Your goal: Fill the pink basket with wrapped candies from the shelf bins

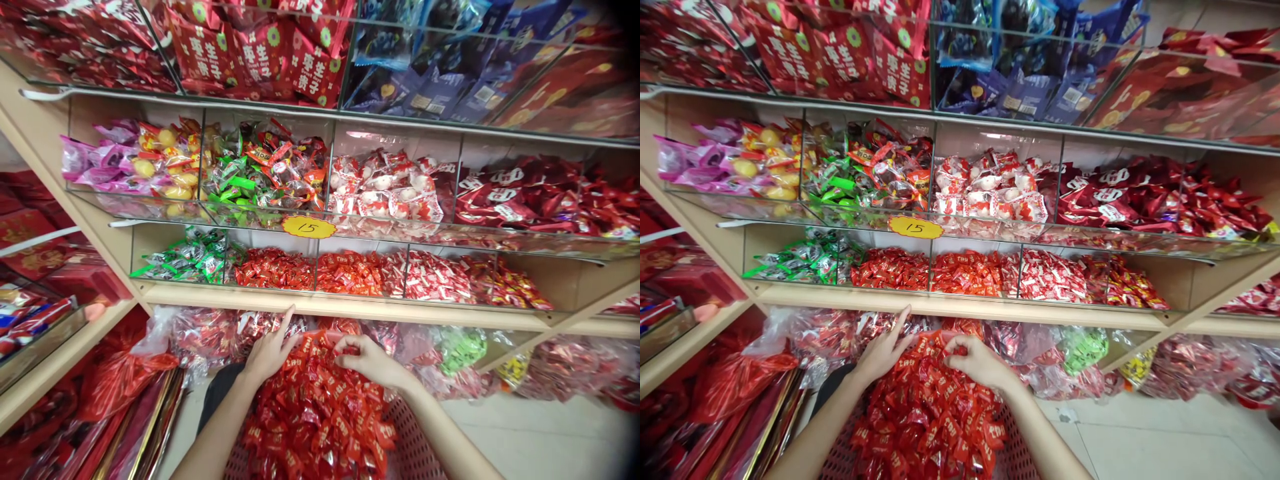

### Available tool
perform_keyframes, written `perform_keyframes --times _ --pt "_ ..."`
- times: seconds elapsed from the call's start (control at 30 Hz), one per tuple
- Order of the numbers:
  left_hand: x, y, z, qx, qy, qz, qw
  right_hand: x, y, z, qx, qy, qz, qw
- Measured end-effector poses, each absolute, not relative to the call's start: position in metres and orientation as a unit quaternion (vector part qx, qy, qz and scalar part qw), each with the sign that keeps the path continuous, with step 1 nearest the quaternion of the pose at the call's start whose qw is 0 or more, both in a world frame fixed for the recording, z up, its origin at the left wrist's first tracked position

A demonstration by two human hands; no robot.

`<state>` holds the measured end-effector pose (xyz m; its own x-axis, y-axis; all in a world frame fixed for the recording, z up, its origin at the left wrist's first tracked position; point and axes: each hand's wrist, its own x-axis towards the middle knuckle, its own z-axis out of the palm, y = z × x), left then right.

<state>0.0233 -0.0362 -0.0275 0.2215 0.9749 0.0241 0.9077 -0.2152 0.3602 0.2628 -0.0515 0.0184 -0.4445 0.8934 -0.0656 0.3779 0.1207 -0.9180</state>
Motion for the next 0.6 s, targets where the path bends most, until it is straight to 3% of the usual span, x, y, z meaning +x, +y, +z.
perform_keyframes --times 0.3,0.5,0.6 --pt "0.023 -0.036 -0.028 0.770 0.607 0.132 0.146 0.268 -0.047 0.001 -0.503 -0.696 0.464 0.218" --pt "0.023 -0.036 -0.028 0.768 0.611 0.128 0.143 0.268 -0.043 0.010 -0.525 -0.644 0.454 0.321" --pt "0.024 -0.037 -0.027 0.767 0.615 0.122 0.139 0.269 -0.045 0.017 -0.532 -0.537 0.547 0.359"
